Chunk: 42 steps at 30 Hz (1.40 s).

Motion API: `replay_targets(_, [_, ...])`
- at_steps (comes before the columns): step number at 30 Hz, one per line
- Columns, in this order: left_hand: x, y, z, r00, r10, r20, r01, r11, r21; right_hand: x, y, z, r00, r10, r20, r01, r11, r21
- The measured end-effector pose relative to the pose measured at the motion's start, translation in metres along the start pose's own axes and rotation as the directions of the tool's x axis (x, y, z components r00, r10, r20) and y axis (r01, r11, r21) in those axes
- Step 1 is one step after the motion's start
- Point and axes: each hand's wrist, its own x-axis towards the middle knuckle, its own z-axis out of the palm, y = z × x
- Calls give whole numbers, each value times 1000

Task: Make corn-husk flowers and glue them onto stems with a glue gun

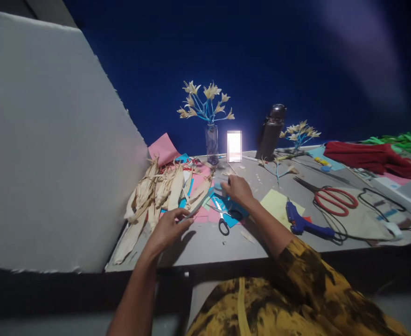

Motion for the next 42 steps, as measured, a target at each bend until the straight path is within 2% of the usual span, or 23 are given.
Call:
replay_targets(2, [-11, -10, 12, 994, -19, -111, 13, 998, -55, -3, 3, 0, 1000, -14, 8, 14, 1000, 13])
replay_targets(3, [-16, -15, 17, 991, -40, -128, 26, 994, -105, -8, 5, -1, 1000, -20, 0, 20, 1000, 17])
replay_targets(6, [-26, -22, 30, 987, -148, -65, 123, 948, -292, -31, 13, -7, 998, -47, -36, 47, 999, -9])
replay_targets(7, [-28, -22, 34, 983, -183, -28, 161, 919, -359, -40, 16, -9, 998, -65, -15, 65, 997, -39])
replay_targets(10, [-31, -20, 40, 967, -249, 47, 237, 822, -518, -66, 22, -7, 970, -138, 199, 167, 976, -142])
replay_targets(12, [-33, -17, 42, 962, -268, 51, 247, 775, -582, -77, 23, -3, 942, -171, 290, 229, 956, -182])
replay_targets(16, [-40, -12, 44, 955, -291, 58, 247, 672, -698, -81, 19, 3, 927, -213, 309, 284, 936, -207])
replay_targets(20, [-48, -12, 48, 940, -336, 52, 254, 595, -762, -78, 20, -6, 919, -209, 333, 290, 932, -215])
replay_targets(24, [-51, -12, 49, 921, -386, 61, 273, 526, -805, -82, 37, -17, 917, -194, 350, 283, 932, -225])
replay_targets(27, [-54, -12, 47, 910, -403, 95, 293, 464, -836, -88, 55, -22, 912, -236, 335, 279, 957, -83])
replay_targets(29, [-57, -13, 46, 903, -410, 125, 314, 432, -846, -93, 66, -23, 911, -262, 320, 237, 965, 116])
replay_targets(31, [-61, -13, 46, 902, -407, 147, 327, 420, -846, -100, 72, -23, 902, -265, 342, 125, 916, 381])
replay_targets(32, [-62, -14, 47, 903, -401, 154, 331, 420, -845, -104, 73, -22, 883, -271, 382, 34, 851, 524])
replay_targets(34, [-64, -14, 49, 907, -388, 163, 334, 427, -840, -113, 72, -19, 814, -311, 491, -204, 639, 742])
replay_targets(36, [-65, -14, 50, 909, -383, 163, 338, 452, -825, -120, 66, -14, 749, -350, 562, -405, 430, 807])
replay_targets(38, [-63, -14, 51, 910, -391, 141, 338, 499, -798, -126, 57, -9, 734, -331, 593, -504, 320, 802])
replay_targets(40, [-60, -12, 51, 911, -402, 95, 322, 546, -773, -130, 47, -4, 715, -311, 626, -541, 320, 778])
replay_targets(42, [-56, -9, 49, 915, -401, 41, 289, 582, -760, -134, 38, -1, 668, -332, 665, -538, 402, 741])
